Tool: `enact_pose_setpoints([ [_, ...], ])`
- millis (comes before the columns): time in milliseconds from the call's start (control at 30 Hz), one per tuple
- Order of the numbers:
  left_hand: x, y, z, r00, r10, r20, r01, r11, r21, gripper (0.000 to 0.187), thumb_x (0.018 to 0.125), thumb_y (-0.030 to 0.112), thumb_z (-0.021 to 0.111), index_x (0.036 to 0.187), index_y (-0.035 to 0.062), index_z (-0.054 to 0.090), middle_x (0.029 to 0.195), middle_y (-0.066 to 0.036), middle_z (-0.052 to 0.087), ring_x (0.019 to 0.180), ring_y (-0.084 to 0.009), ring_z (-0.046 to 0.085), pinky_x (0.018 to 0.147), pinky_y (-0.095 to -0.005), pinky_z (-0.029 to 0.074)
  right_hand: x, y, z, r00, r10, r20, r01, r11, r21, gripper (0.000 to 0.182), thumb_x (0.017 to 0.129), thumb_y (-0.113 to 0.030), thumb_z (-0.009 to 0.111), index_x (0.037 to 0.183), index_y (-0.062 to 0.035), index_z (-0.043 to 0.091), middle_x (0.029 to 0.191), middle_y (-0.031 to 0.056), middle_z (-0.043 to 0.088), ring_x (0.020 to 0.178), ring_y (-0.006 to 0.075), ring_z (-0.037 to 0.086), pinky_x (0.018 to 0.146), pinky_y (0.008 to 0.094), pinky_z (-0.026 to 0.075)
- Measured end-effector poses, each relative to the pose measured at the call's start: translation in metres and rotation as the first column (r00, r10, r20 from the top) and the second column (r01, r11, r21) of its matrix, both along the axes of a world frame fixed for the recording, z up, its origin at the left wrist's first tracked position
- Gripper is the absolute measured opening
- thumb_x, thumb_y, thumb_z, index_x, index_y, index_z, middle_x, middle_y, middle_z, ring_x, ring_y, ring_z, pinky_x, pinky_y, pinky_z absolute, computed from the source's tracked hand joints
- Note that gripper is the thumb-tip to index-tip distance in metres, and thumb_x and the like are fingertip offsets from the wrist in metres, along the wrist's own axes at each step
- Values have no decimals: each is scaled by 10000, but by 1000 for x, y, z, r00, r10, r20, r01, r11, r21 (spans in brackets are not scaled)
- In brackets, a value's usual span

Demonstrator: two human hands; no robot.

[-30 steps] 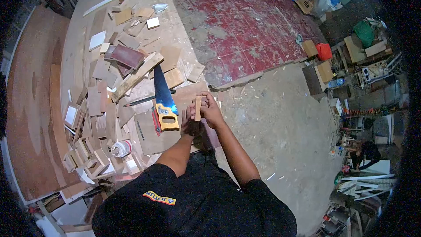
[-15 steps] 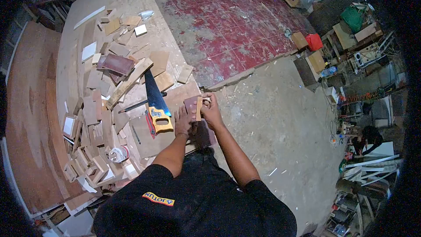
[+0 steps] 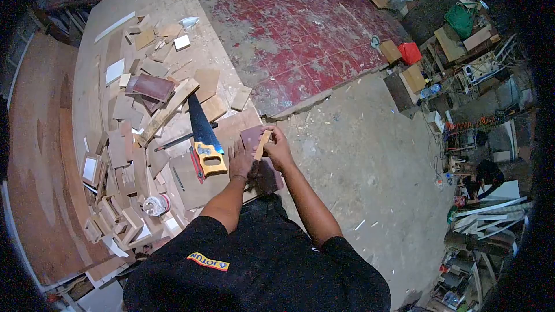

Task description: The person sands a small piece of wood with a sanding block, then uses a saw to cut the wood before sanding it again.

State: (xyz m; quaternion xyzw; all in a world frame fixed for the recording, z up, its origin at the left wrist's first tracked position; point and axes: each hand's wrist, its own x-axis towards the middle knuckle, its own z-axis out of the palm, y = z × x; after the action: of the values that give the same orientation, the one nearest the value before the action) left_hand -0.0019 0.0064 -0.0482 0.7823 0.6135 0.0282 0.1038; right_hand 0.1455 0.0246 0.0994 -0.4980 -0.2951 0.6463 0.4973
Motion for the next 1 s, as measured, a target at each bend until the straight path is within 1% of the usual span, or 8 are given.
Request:
enact_pose_setpoints([
  [333,0,-3,21,995,6,98,-3,999,-34,787,848,349,604,1501,138,217,1509,-211,253,1417,-353,208,1152,-528,131,4,-3,-5,994,-63,-89,63,998,-2,539,704,181,450,1170,-90,437,989,122,546,803,302,672,655,438,606],
  [433,-1,-3,33,994,-13,105,20,997,-72,826,833,366,600,1503,105,193,1516,-227,224,1430,-359,172,1156,-526,99,8,-4,-18,996,-69,-55,70,997,18,421,761,122,571,1110,-79,448,967,73,587,860,254,689,663,388,600],
  [633,4,-3,52,998,-28,-62,16,982,-190,857,851,454,510,1523,100,113,1548,-225,144,1445,-355,122,1167,-510,32,21,-7,-51,962,-54,268,6,984,179,273,740,68,647,915,-74,492,944,35,583,888,142,614,752,270,516],
  [700,3,-4,50,999,-28,-31,23,986,-163,855,851,451,509,1524,102,112,1550,-226,138,1446,-357,111,1168,-510,26,20,-14,-59,847,-168,505,79,978,193,234,733,65,617,887,-46,481,899,68,579,788,212,586,702,302,478],
  [733,2,-5,48,1000,-25,4,25,990,-136,854,852,449,508,1525,105,110,1551,-227,132,1447,-359,101,1168,-509,20,22,-17,-71,847,-172,504,84,978,193,234,733,65,617,887,-46,481,899,68,579,788,212,586,702,302,478],
  [800,2,-6,45,1000,-25,18,27,993,-118,848,855,447,504,1525,105,110,1550,-229,132,1447,-362,97,1167,-512,17,23,-24,-87,435,-297,850,-3,944,331,223,736,55,590,903,-36,474,820,143,532,805,354,569,704,414,459],
  [833,2,-6,44,999,-19,34,23,995,-100,843,859,444,501,1525,105,110,1550,-231,131,1447,-365,94,1166,-514,13,22,-33,-90,476,-291,830,-18,940,340,211,727,54,555,900,-23,462,858,188,490,846,426,505,753,448,431],
  [1000,2,-5,45,1000,-21,15,23,988,-151,832,869,442,490,1525,103,106,1552,-233,123,1447,-366,89,1163,-521,19,24,-57,-109,472,-235,850,-93,945,312,235,725,37,602,920,-28,489,945,180,454,872,380,519,766,424,442],
])
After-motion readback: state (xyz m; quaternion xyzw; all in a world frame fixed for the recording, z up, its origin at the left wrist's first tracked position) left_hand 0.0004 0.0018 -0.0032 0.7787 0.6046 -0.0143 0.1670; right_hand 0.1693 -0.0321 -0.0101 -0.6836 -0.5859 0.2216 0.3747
